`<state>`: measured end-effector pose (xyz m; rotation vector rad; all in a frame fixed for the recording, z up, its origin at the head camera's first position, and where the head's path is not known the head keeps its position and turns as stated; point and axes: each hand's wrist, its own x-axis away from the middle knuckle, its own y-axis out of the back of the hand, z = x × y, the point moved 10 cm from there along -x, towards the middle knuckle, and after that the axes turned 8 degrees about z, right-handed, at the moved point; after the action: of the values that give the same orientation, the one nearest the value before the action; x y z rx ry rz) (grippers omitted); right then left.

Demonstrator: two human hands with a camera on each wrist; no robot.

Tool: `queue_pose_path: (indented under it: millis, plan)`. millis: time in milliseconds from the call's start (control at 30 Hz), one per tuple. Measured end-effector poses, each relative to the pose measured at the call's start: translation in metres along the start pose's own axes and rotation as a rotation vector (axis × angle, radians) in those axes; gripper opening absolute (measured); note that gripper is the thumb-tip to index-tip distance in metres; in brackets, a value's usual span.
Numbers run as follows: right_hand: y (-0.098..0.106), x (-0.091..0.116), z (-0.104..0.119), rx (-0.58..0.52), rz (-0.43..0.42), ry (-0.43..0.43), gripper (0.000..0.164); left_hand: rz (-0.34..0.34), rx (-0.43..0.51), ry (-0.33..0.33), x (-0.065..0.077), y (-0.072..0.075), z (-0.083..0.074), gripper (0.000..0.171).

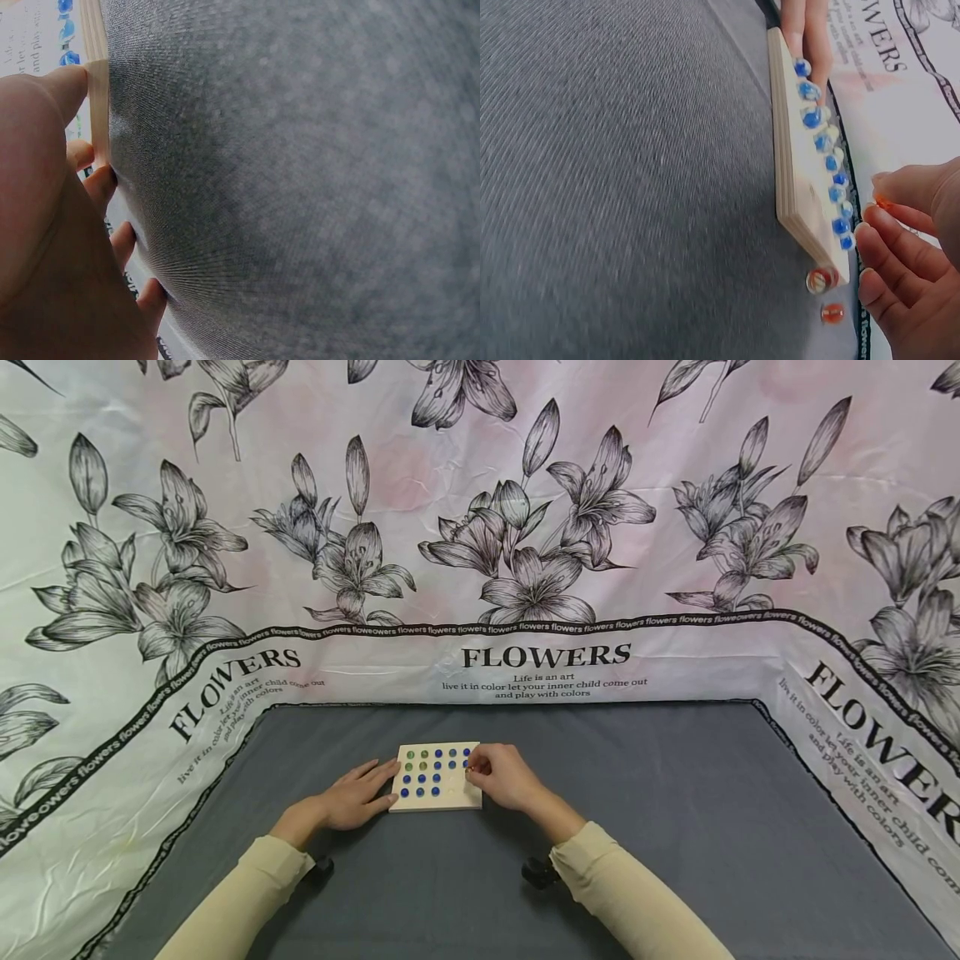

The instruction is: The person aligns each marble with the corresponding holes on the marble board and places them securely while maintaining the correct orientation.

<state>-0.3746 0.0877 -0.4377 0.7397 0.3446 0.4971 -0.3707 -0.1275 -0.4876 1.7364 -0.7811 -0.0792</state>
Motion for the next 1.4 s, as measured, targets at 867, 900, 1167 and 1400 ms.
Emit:
queue_pose_path:
  millis: [867, 900, 1167, 1400]
  plan:
    - [-0.027, -0.02, 0.003, 0.102, -0.117, -0.098, 0.004, -0.008, 0.007, -0.007, -0.001, -0.001, 0.002, 0.066]
    - [-0.027, -0.02, 0.002, 0.111, -0.121, -0.108, 0.004, -0.013, 0.008, -0.013, -0.001, -0.001, 0.001, 0.066]
    - [-0.031, -0.02, -0.001, 0.162, -0.129, -0.164, 0.004, -0.003, -0.003, 0.005, -0.003, -0.002, 0.002, 0.065]
    - [-0.033, -0.022, -0.002, 0.17, -0.124, -0.175, 0.004, 0.003, -0.004, 0.016, -0.003, -0.001, 0.003, 0.065]
